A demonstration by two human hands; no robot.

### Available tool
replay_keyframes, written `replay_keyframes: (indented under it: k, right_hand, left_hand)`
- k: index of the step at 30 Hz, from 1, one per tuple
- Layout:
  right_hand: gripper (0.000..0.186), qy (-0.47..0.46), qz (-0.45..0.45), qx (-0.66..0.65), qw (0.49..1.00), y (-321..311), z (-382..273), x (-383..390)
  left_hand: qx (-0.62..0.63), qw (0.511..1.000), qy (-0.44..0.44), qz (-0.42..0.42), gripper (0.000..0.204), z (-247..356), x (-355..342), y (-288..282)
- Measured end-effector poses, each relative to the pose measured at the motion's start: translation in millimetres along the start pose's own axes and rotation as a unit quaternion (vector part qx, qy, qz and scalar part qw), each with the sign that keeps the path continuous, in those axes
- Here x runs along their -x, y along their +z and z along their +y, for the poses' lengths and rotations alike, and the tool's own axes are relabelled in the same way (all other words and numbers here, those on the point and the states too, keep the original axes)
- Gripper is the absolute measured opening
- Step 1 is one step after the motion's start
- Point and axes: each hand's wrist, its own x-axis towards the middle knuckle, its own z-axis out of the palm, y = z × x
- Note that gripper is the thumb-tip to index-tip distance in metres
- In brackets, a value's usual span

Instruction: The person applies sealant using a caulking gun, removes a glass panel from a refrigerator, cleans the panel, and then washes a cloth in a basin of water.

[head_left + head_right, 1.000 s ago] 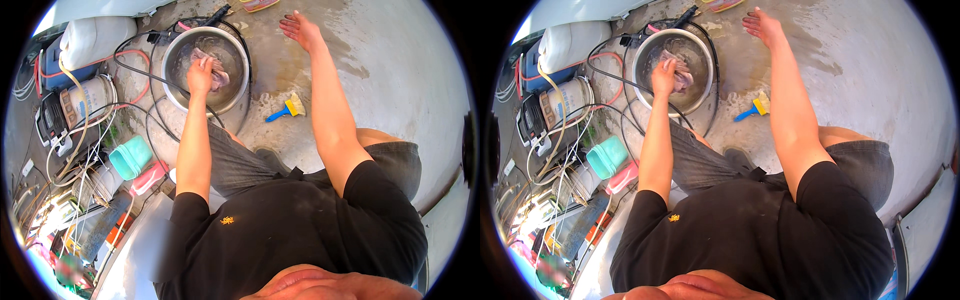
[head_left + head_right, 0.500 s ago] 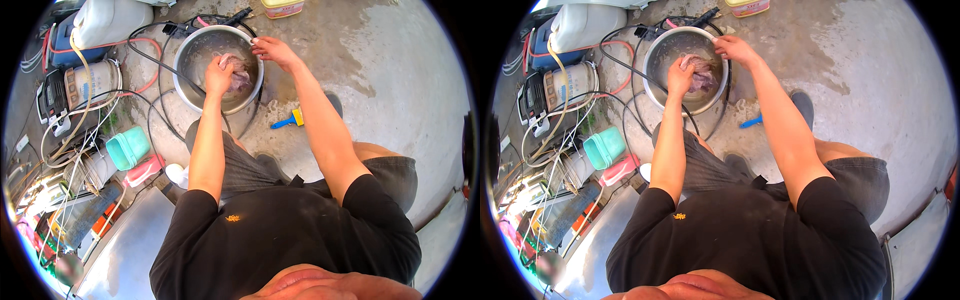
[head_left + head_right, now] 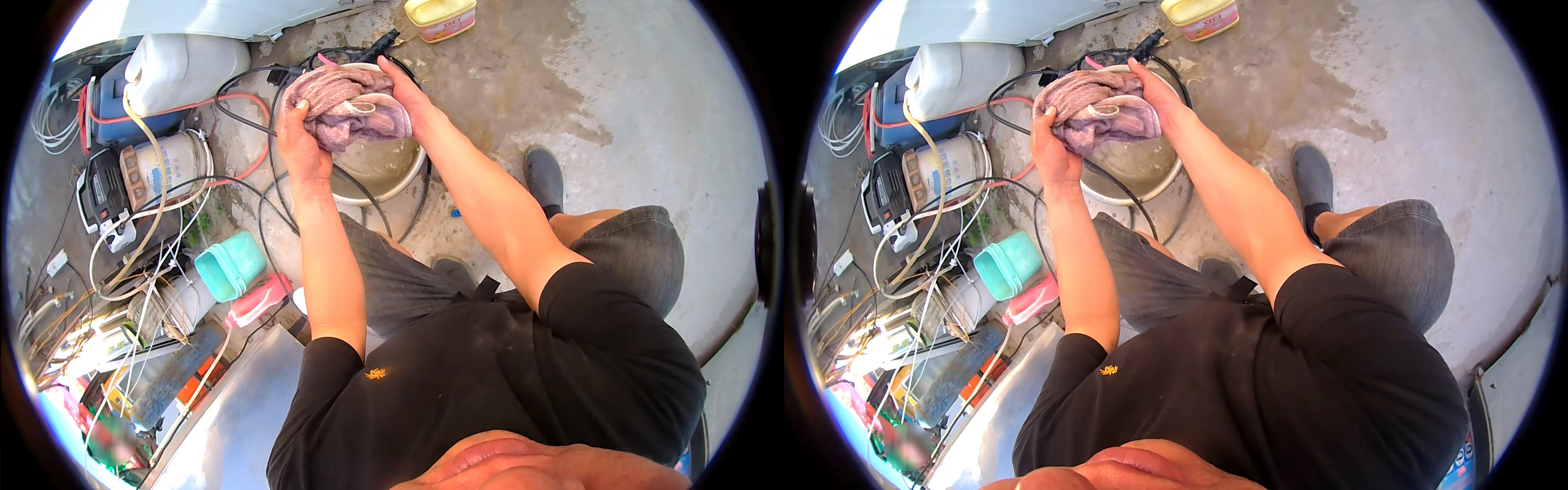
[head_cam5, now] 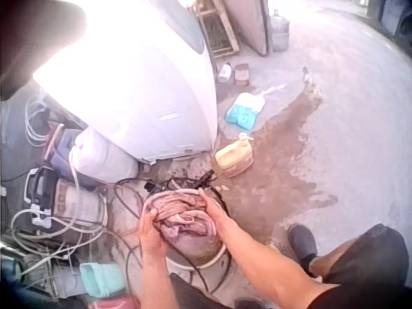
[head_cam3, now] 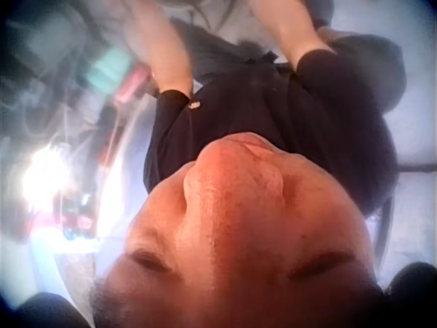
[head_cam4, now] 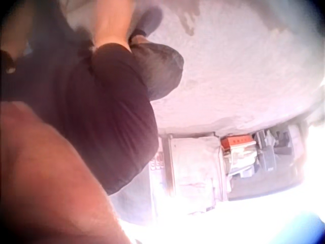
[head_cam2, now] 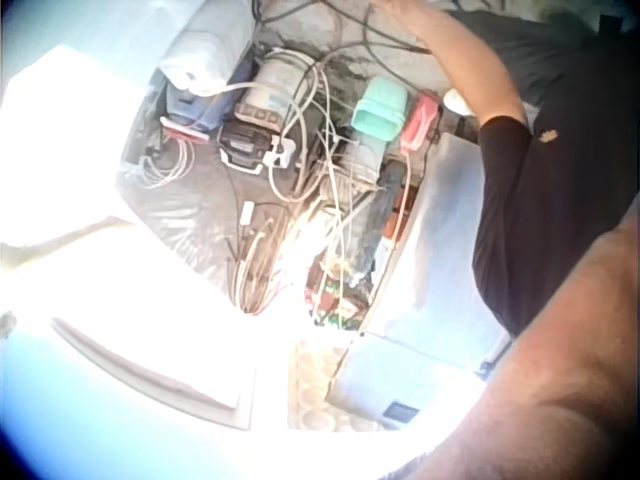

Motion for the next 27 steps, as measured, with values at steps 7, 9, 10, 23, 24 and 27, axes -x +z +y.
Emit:
replay_keyframes:
  k: [7, 9, 10, 23, 24, 27]
  right_hand:
    - [0.048, -0.271, 0.031, 0.244, 0.931, 12, -26, 32]
    - [0.037, -0.313, 0.068, 0.274, 0.907, 9, -36, 37]
    - [0.032, -0.326, 0.09, 0.31, 0.888, 8, -40, 39]
    - [0.022, -0.571, 0.266, 0.679, 0.377, 10, -47, 47]
    - [0.024, -0.568, 0.295, 0.654, 0.403, 12, -36, 47]
    - [0.033, -0.541, 0.344, 0.535, 0.549, 8, -27, 45]
  left_hand:
    - [0.022, 0.997, -0.072, 0.034, 0.044, -91, -25, 56]
    - [-0.008, 0.997, -0.07, 0.043, 0.046, -106, -32, 72]
    - [0.013, 0.997, -0.075, 0.025, 0.047, -114, -31, 74]
    - [0.192, 0.91, -0.358, -0.081, 0.038, -112, -59, 70]
    - [0.174, 0.93, -0.317, -0.066, 0.035, -116, -67, 65]
    - [0.084, 0.977, -0.194, -0.037, 0.025, -132, -77, 70]
